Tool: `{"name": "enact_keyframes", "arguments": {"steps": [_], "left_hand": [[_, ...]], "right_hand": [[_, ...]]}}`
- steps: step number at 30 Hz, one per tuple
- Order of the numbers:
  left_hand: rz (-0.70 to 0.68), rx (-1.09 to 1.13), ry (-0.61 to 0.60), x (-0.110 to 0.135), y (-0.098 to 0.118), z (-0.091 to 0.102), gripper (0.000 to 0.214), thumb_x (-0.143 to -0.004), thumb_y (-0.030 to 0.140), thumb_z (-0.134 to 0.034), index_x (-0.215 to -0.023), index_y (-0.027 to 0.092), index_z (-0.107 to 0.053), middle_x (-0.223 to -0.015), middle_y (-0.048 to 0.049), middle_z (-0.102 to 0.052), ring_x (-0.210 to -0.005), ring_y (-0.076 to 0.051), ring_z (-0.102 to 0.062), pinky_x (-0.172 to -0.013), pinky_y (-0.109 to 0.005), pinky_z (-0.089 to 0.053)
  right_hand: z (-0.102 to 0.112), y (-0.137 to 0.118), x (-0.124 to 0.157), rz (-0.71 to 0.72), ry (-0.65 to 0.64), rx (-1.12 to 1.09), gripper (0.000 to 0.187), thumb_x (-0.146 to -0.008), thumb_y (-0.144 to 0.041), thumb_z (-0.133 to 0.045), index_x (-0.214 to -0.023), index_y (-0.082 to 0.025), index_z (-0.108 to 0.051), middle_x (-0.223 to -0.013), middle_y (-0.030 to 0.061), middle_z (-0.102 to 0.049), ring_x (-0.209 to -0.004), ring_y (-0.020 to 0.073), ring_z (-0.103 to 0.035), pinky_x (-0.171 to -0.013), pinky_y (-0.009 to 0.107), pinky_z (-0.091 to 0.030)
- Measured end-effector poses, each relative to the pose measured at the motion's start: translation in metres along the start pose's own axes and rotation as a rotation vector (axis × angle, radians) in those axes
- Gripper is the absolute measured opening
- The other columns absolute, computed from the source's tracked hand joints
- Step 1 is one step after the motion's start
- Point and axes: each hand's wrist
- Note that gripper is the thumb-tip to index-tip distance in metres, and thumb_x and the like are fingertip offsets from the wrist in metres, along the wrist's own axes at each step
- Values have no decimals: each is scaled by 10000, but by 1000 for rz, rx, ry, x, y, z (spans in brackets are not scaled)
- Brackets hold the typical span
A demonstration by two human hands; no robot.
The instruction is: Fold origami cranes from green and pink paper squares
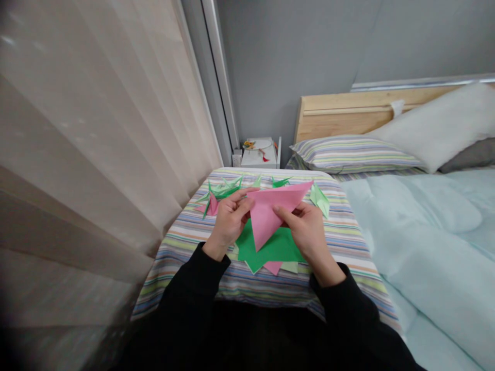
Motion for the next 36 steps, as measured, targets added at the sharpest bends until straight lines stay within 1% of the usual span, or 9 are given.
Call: {"name": "enact_keyframes", "arguments": {"steps": [7, 11, 15, 18, 24, 26, 29, 32, 36], "left_hand": [[-20, -104, 0, 2, 3, -1, 431, -792, 418, -821, -1153, 191, -762, -506, 90, -396, -479, -65, -319, -514, -223, -310], [-14, -204, -7, 2, 4, -1, 437, -798, 391, -812, -1166, 163, -758, -482, 101, -348, -464, -60, -265, -494, -225, -253], [17, -262, -22, 2, 3, 0, 447, -797, 372, -806, -1186, 157, -754, -463, 95, -386, -442, -65, -296, -478, -224, -263], [78, -256, -47, 2, 2, 0, 501, -793, 377, -810, -1238, 161, -730, -496, 65, -522, -467, -96, -447, -531, -245, -414], [268, -186, -230, 6, 3, 0, 638, -735, 378, -866, -1307, 169, -679, -642, 8, -699, -619, -173, -666, -690, -335, -570], [262, -125, -266, 6, 3, 1, 577, -771, 424, -834, -1279, 185, -698, -780, -35, -751, -719, -192, -702, -716, -333, -570], [154, -91, -224, 4, 4, 3, 455, -814, 489, -783, -1148, 181, -758, -990, -87, -763, -841, -196, -697, -727, -309, -554], [57, -222, -180, 1, 6, 2, 384, -742, 454, -851, -979, 157, -795, -797, -46, -721, -659, -138, -607, -624, -272, -479], [-5, -312, -125, 0, 8, -2, 280, -674, 393, -896, -783, 156, -795, -736, -34, -711, -657, -134, -583, -654, -280, -446]], "right_hand": [[5, 9, -3, -39, -19, 16, 344, -617, -408, -925, -786, -137, -797, -752, 74, -773, -626, 177, -655, -618, 331, -575], [7, 8, -6, -56, -36, 26, 349, -621, -406, -921, -806, -137, -798, -770, 78, -772, -637, 182, -660, -619, 332, -568], [8, -3, -16, -33, 37, -8, 307, -615, -393, -904, -750, -147, -778, -714, 53, -739, -585, 153, -616, -576, 307, -531], [9, -12, -24, 16, 76, -27, 294, -597, -361, -907, -765, -150, -788, -727, 40, -736, -585, 137, -594, -571, 287, -503], [16, -21, -28, 36, 108, 38, 281, -599, -384, -905, -700, -160, -767, -655, 11, -690, -544, 118, -524, -516, 262, -388], [19, -24, -27, -8, 46, 102, 294, -595, -399, -905, -669, -157, -755, -619, 5, -667, -526, 113, -505, -501, 259, -360], [18, -29, -21, -120, -155, 206, 319, -602, -422, -897, -674, -141, -763, -615, 16, -667, -519, 111, -507, -493, 253, -346], [8, -29, -13, -221, -331, 279, 355, -601, -450, -886, -689, -125, -775, -595, 20, -654, -493, 103, -486, -468, 244, -316], [-7, -23, -6, -245, -370, 307, 293, -574, -388, -885, -649, -133, -761, -540, -2, -611, -465, 82, -428, -448, 233, -285]]}}
Point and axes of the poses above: each hand's wrist, its own x-axis away from the middle knuckle, its own z-axis out of the back of the hand, y = z × x
